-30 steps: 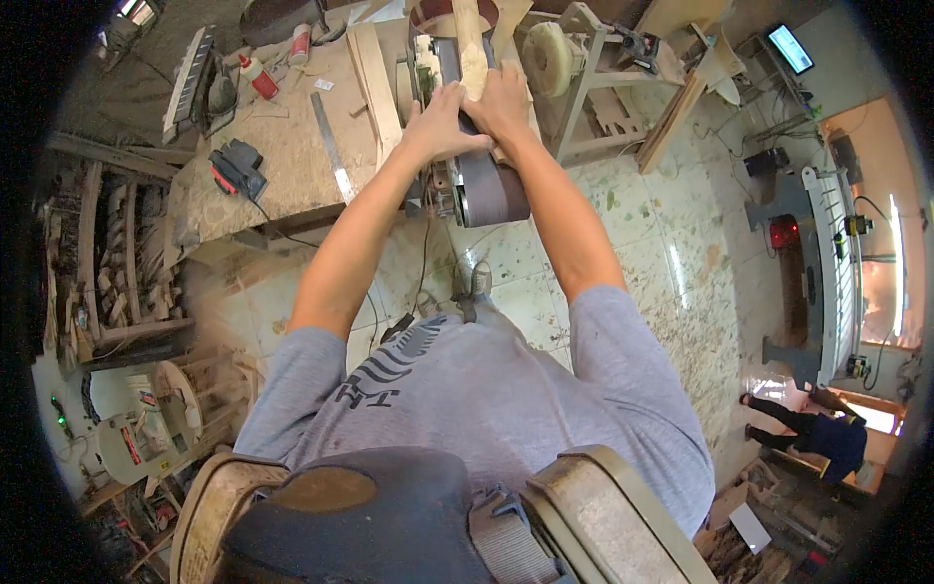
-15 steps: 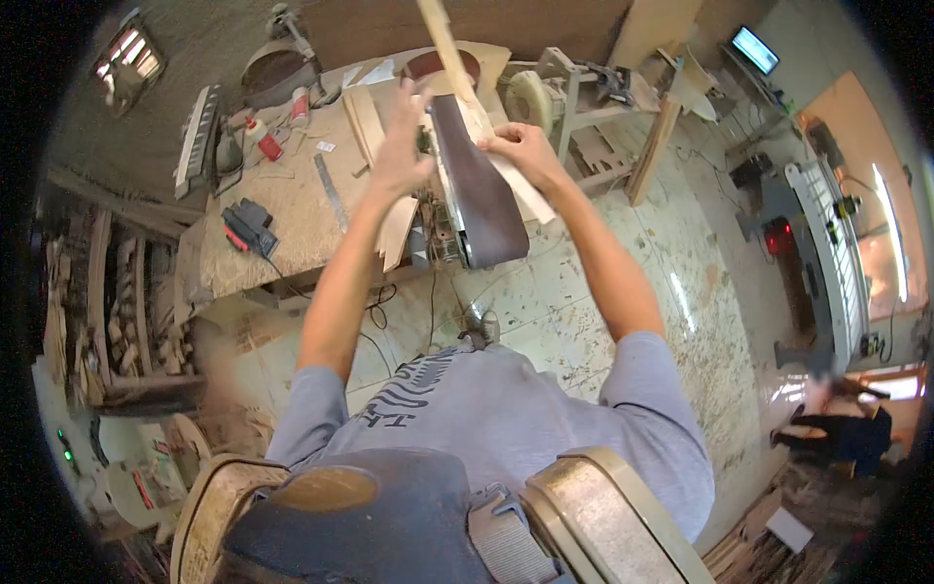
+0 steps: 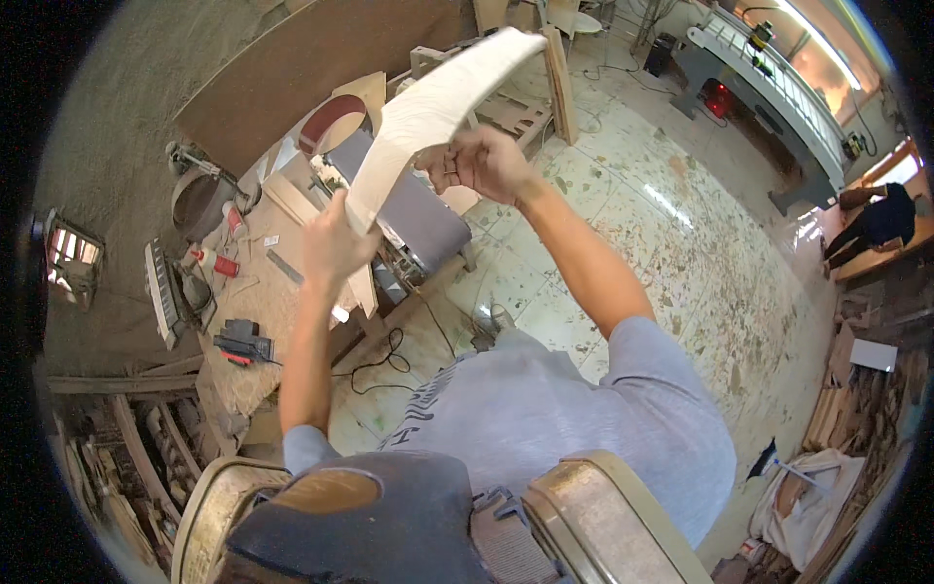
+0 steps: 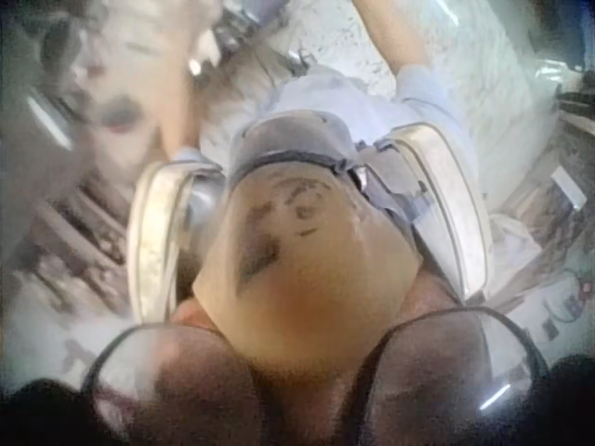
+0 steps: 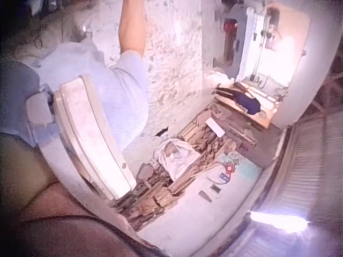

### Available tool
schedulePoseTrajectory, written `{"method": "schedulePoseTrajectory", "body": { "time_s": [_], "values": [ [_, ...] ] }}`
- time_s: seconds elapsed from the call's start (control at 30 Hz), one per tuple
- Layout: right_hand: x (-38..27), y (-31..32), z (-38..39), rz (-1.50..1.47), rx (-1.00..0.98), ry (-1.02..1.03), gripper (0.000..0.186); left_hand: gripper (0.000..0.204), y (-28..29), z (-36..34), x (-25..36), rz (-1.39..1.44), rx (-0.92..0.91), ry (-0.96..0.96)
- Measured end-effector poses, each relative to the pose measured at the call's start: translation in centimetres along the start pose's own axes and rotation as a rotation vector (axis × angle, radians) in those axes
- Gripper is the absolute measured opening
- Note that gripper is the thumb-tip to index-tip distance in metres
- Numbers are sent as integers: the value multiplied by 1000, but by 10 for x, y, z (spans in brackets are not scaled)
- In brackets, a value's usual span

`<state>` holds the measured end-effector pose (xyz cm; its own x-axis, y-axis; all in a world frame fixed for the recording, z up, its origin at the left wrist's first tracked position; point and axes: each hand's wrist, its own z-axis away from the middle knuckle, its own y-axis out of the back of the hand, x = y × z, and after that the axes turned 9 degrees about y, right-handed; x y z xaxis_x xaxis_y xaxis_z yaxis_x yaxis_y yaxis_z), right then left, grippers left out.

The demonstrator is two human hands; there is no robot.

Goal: The person shapes a wooden guitar neck by pressing it against a running belt sander, turning it over to work on different sides, and checking the progress by holding it up.

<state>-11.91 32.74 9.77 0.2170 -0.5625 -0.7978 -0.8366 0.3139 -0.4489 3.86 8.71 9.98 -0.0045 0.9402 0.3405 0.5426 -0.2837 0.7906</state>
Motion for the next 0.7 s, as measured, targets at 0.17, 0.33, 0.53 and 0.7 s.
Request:
{"method": "schedulePoseTrajectory", "body": {
  "time_s": [0.17, 0.33, 0.53, 0.7],
  "values": [
    [18, -33, 27, 293, 92, 60, 55, 44, -23, 38, 41, 133, 31, 228],
    [24, -69, 30, 510, 226, 164, 52, 46, -40, 53, 81, 252, 39, 355],
    [-2, -51, 55, 298, 273, 122, 46, 52, -74, 45, 125, 276, 31, 341],
    [-23, -24, 79, 526, 263, 99, 43, 64, -98, 33, 171, 391, -3, 311]
  ]
}}
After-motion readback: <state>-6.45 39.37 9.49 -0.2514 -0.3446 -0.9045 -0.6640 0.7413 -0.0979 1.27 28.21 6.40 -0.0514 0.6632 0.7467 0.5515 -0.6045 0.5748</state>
